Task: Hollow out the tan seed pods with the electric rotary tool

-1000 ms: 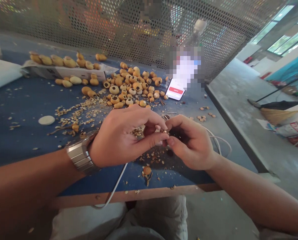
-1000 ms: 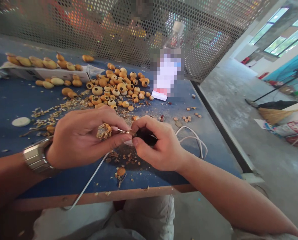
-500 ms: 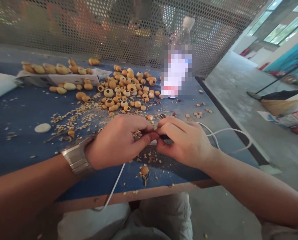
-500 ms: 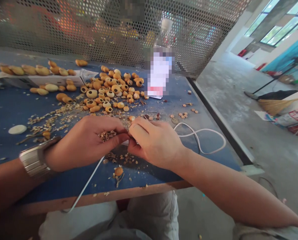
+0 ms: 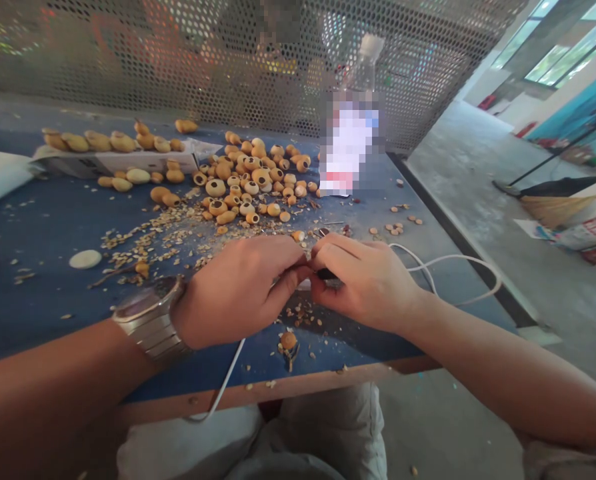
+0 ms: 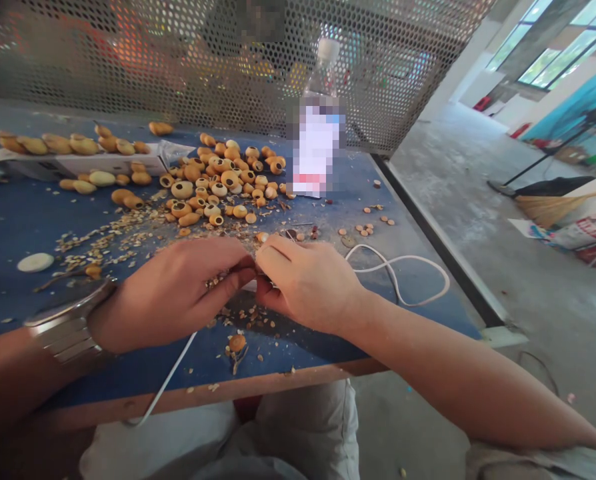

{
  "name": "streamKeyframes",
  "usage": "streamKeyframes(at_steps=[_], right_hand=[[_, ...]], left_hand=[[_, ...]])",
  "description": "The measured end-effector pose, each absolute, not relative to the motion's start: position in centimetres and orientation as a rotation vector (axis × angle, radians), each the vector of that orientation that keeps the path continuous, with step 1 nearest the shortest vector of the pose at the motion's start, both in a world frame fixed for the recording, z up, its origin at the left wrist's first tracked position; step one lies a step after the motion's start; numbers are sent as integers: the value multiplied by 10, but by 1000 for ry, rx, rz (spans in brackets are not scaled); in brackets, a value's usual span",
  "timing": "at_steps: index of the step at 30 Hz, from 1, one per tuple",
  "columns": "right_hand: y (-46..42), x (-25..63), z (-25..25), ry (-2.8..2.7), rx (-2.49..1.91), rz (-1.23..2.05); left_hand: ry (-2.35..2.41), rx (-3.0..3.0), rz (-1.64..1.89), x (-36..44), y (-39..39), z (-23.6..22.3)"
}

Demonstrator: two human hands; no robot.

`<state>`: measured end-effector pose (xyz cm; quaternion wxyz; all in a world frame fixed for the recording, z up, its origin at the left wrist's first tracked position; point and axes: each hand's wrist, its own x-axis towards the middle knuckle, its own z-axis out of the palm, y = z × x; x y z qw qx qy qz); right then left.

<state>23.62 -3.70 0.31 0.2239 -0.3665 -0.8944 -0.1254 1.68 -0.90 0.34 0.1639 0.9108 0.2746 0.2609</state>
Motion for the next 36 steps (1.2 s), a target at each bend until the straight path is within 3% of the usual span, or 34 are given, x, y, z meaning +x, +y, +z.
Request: streamKeyframes(at_steps=[13, 24, 28, 36], right_hand=[[-42, 232, 9, -2492, -880, -652], [-39, 232, 5, -2431, -981, -481], [-40, 232, 5, -2440, -954, -511], [-40, 230, 5, -2370, -955, -142]], left_hand=[[882, 2409, 719, 19, -13, 6], [836, 2572, 793, 18, -13, 7], [834, 2440, 732, 17, -13, 8], [699, 1774, 957, 16, 3, -3]])
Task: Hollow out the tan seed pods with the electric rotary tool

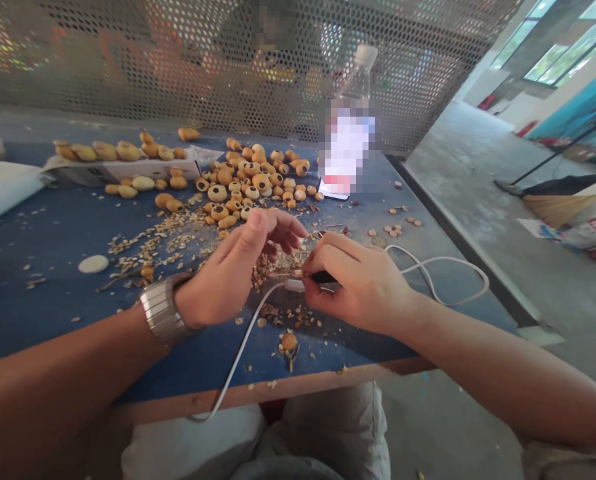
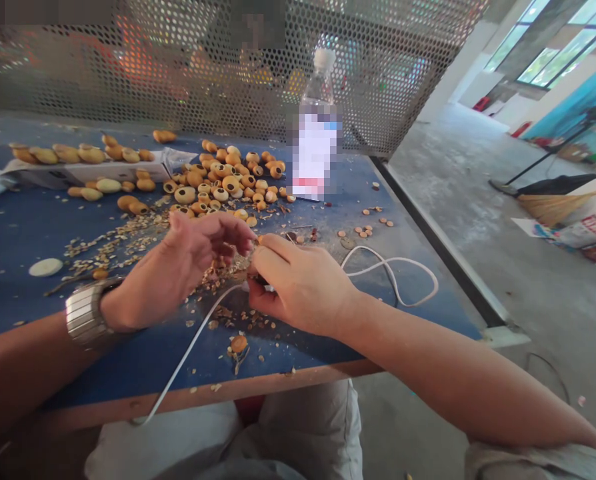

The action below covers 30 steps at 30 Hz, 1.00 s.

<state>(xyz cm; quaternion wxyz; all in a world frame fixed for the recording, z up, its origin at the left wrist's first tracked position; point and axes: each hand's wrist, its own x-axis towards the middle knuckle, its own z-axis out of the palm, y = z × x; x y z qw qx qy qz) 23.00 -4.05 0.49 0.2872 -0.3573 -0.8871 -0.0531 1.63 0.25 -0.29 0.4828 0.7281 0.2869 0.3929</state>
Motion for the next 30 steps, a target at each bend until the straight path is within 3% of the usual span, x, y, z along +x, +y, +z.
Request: streamKeyframes(at_steps=[30], right_hand=[[-47, 212, -1, -2427, -847, -112]], left_hand=[[611, 1644, 996, 25, -11, -5]])
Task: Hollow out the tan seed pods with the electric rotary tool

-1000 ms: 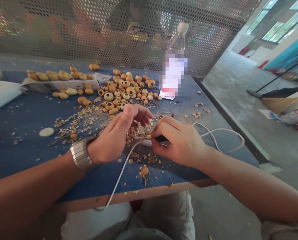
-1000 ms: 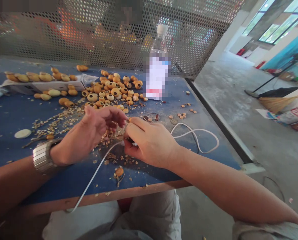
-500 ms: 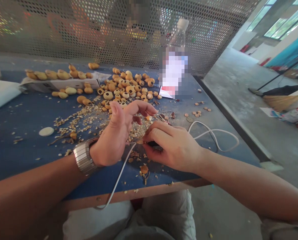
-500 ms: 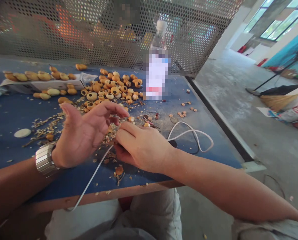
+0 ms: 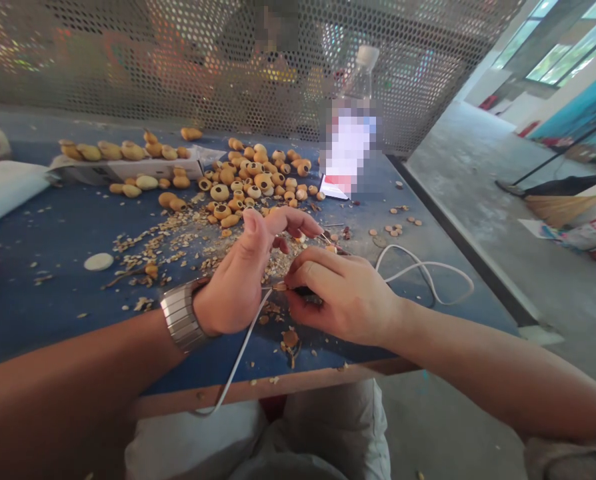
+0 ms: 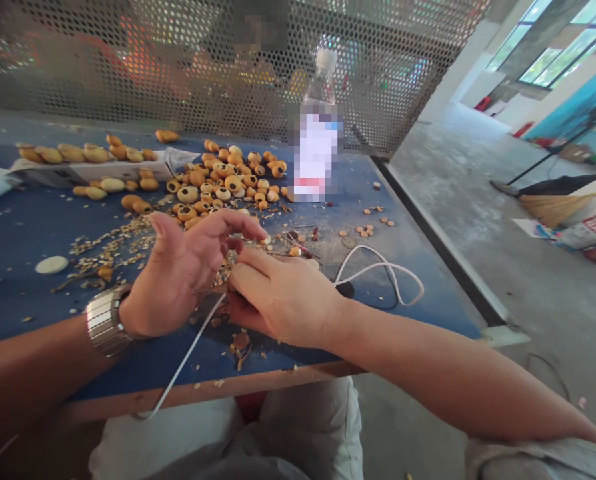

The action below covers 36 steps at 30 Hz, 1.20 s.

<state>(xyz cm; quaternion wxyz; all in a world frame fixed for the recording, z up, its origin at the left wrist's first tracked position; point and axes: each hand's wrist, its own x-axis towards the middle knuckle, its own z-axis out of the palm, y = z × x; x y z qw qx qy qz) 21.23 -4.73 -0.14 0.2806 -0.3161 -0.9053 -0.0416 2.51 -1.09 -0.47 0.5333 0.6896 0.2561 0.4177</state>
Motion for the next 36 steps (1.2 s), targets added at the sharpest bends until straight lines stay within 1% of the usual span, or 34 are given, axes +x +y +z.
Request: streamKeyframes(at_steps=[4, 10, 19, 24, 28, 32, 36], right_hand=[[-46, 213, -2, -2423, -840, -109], [-46, 213, -2, -2393, -839, -74], [-44, 216, 1, -2354, -840, -59], [-40, 222, -1, -2330, -904, -71], [-35, 229, 0, -2293, -985, -30], [-28, 240, 3, -2232, -1029, -31], [-24, 247, 5, -2174, -1028, -78]], left_hand=[[616, 1657, 998, 25, -10, -3], [694, 1851, 997, 24, -10, -5], [539, 1698, 1043, 24, -7, 4], [574, 1729, 1085, 19, -2, 4], [598, 2037, 1213, 9, 5, 4], [668, 2491, 1057, 2, 11, 11], [697, 2670, 944, 3, 16, 10]])
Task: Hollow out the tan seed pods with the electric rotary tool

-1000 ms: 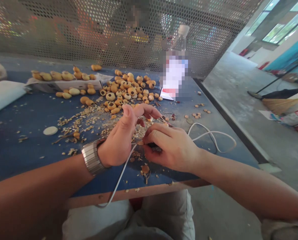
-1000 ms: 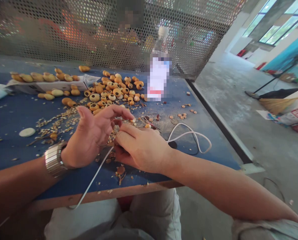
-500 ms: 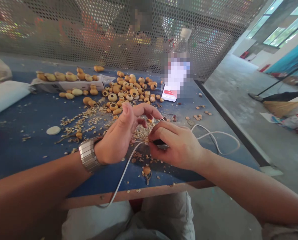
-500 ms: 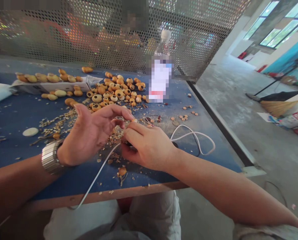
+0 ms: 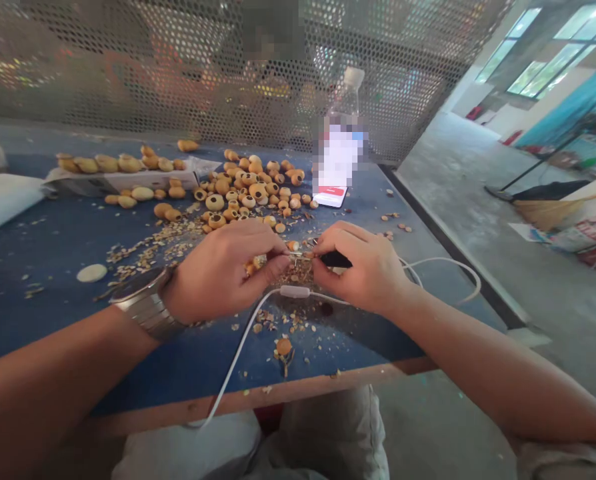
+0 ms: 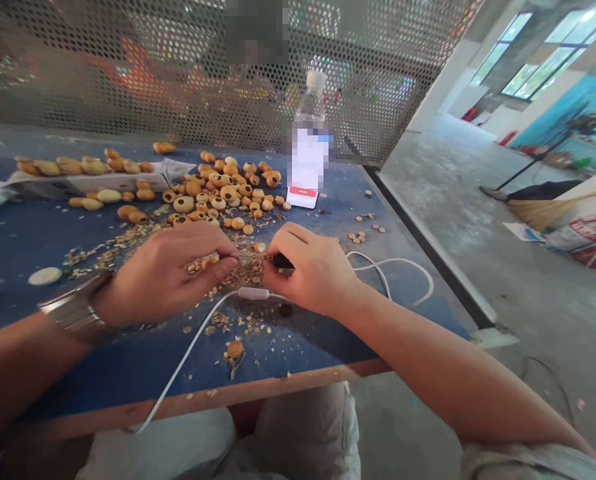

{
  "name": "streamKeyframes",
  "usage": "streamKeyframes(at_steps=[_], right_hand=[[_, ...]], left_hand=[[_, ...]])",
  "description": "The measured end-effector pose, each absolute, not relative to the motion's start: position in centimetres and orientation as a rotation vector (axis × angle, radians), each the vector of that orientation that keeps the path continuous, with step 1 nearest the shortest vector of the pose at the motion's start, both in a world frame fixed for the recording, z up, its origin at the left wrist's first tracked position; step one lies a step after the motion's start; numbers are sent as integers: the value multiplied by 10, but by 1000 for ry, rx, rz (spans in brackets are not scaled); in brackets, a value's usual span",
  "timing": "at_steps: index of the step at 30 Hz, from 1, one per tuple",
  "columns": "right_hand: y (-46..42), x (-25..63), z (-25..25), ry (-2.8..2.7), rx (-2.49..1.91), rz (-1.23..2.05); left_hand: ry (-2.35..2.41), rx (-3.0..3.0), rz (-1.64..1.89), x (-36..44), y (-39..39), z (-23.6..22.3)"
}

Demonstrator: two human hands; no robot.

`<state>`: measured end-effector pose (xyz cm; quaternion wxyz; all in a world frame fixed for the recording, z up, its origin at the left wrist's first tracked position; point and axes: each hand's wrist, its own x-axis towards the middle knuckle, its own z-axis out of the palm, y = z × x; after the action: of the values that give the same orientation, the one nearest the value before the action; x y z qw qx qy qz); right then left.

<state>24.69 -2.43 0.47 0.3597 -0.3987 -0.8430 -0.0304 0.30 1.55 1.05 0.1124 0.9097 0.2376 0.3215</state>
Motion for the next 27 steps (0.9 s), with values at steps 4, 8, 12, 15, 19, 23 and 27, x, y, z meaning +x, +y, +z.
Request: streamKeyframes(at_steps=[4, 8, 12, 15, 19, 23, 27], right_hand=[[-25, 247, 3, -2193, -1019, -72], [-26, 245, 1, -2229, -1003, -87], [-25, 245, 2, -2239, -1023, -71], [-25, 245, 3, -2253, -1059, -50], [-26, 243, 1, -2282, -1092, -64], [-25, 241, 0, -2300, -1102, -72], [-25, 239, 1, -2288, -1147, -49]], left_hand=[[649, 2703, 951, 5, 17, 5], [651, 2697, 940, 6, 16, 4], [701, 2695, 898, 6, 14, 5], [711, 2693, 879, 6, 14, 5], [712, 2673, 857, 6, 13, 4], [703, 2693, 885, 7, 13, 1], [712, 2667, 941, 7, 14, -1]])
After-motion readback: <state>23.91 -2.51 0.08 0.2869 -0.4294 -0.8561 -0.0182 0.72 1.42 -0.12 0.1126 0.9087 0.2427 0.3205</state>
